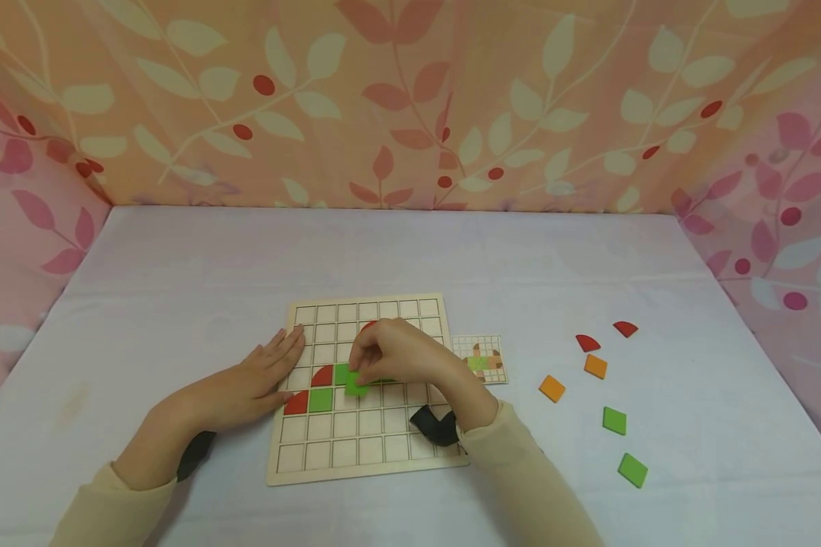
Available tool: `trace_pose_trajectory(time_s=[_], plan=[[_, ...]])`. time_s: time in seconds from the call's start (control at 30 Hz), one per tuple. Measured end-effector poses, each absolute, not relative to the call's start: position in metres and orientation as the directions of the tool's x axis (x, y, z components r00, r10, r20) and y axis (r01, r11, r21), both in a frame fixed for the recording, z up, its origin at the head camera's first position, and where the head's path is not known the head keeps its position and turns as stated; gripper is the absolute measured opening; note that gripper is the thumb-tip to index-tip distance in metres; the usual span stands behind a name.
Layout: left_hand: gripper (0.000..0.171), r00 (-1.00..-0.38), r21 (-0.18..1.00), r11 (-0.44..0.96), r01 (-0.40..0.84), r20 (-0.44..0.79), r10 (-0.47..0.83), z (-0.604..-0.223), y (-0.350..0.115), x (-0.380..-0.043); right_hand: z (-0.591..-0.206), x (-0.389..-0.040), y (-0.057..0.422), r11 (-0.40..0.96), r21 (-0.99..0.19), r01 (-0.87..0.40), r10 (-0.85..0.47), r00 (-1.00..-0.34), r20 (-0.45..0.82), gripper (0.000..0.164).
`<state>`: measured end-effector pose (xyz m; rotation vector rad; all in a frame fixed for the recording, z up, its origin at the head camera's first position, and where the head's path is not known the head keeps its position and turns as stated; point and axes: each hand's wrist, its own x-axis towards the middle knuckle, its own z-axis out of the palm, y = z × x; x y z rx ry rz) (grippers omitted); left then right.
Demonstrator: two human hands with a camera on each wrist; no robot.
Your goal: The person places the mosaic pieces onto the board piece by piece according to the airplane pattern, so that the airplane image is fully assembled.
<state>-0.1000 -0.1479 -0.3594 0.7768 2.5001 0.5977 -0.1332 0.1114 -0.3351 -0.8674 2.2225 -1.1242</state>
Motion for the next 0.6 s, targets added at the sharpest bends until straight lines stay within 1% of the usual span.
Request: trace_pose_trajectory(time_s=[0.2,0.6], plan=[[0.071,-0.741,0.520,0.749,0.410,-0.289,0.606,-0.3592,-0.1480,-0.1004,-0.3403,-0.1346,0.1054,0.460,-0.816,-0.349,-0.748,-0.648,-0.146,0.007],[0.071,-0.737,0.533,0.738,0.413,-0.280,0.615,-0.3598,-0.1477,-0.1004,-0.3403,-0.1362,0.1005,0.512,-0.790,-0.338,-0.736,-0.646,-0.201,0.009]])
